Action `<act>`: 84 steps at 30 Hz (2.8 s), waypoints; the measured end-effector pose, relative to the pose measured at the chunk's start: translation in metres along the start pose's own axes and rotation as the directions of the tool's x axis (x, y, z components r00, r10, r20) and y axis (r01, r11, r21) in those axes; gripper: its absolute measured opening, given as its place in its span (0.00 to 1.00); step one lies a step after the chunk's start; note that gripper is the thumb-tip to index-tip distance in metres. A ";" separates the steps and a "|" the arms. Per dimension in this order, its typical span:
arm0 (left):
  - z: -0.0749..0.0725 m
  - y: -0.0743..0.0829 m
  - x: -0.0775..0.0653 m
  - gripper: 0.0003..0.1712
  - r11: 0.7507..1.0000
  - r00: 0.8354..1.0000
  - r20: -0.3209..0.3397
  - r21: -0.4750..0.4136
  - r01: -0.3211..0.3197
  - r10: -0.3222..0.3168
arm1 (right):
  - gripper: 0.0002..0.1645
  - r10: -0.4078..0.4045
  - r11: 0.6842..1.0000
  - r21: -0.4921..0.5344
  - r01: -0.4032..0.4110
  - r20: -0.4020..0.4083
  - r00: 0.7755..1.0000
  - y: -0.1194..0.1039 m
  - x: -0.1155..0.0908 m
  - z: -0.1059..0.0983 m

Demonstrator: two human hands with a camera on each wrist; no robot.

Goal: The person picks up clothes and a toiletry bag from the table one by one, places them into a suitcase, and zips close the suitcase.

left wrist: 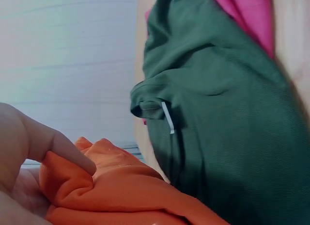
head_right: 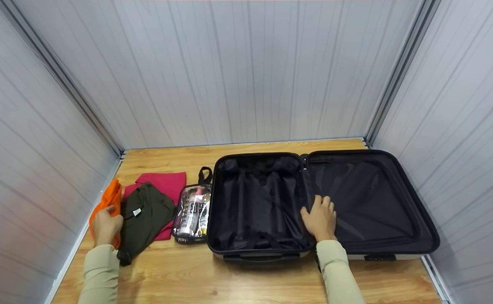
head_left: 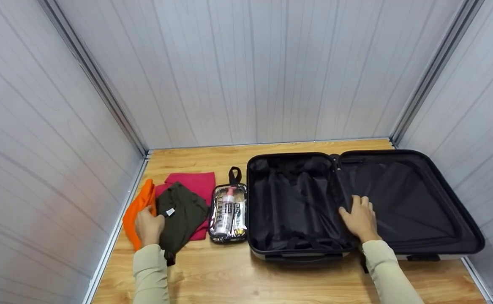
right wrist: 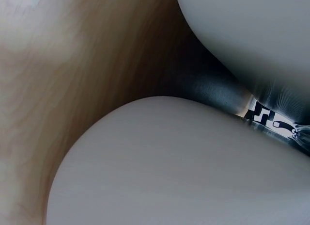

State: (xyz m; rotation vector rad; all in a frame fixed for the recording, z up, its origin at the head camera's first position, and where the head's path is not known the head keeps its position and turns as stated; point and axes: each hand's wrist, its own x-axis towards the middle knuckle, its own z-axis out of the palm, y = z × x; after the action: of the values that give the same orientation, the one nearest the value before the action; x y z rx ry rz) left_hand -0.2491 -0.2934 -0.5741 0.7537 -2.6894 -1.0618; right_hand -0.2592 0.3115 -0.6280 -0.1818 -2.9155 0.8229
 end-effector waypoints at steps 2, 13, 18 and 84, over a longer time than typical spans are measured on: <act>-0.003 0.001 0.000 0.35 1.000 1.000 -0.014 0.006 -0.008 0.008 | 0.41 0.001 1.000 -0.002 -0.001 0.001 1.000 0.000 0.000 0.000; -0.019 0.015 -0.007 0.36 0.998 0.996 -0.085 -0.038 -0.042 0.038 | 0.40 -0.004 1.000 -0.001 0.004 -0.022 1.000 0.002 0.001 0.002; -0.024 0.026 -0.010 0.36 0.996 0.996 -0.071 -0.065 -0.060 0.055 | 0.40 0.000 1.000 0.007 0.000 -0.026 1.000 0.002 0.001 0.003; -0.023 0.117 -0.042 0.37 0.838 0.984 0.010 -0.526 -0.148 0.180 | 0.40 0.011 0.999 0.030 -0.011 -0.004 1.000 0.001 0.001 0.001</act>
State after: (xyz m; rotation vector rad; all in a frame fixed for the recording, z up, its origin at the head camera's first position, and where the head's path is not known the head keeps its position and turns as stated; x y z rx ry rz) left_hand -0.2520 -0.2127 -0.4766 0.3832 -2.2675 -1.6826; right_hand -0.2607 0.3120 -0.6294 -0.1975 -2.8990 0.8662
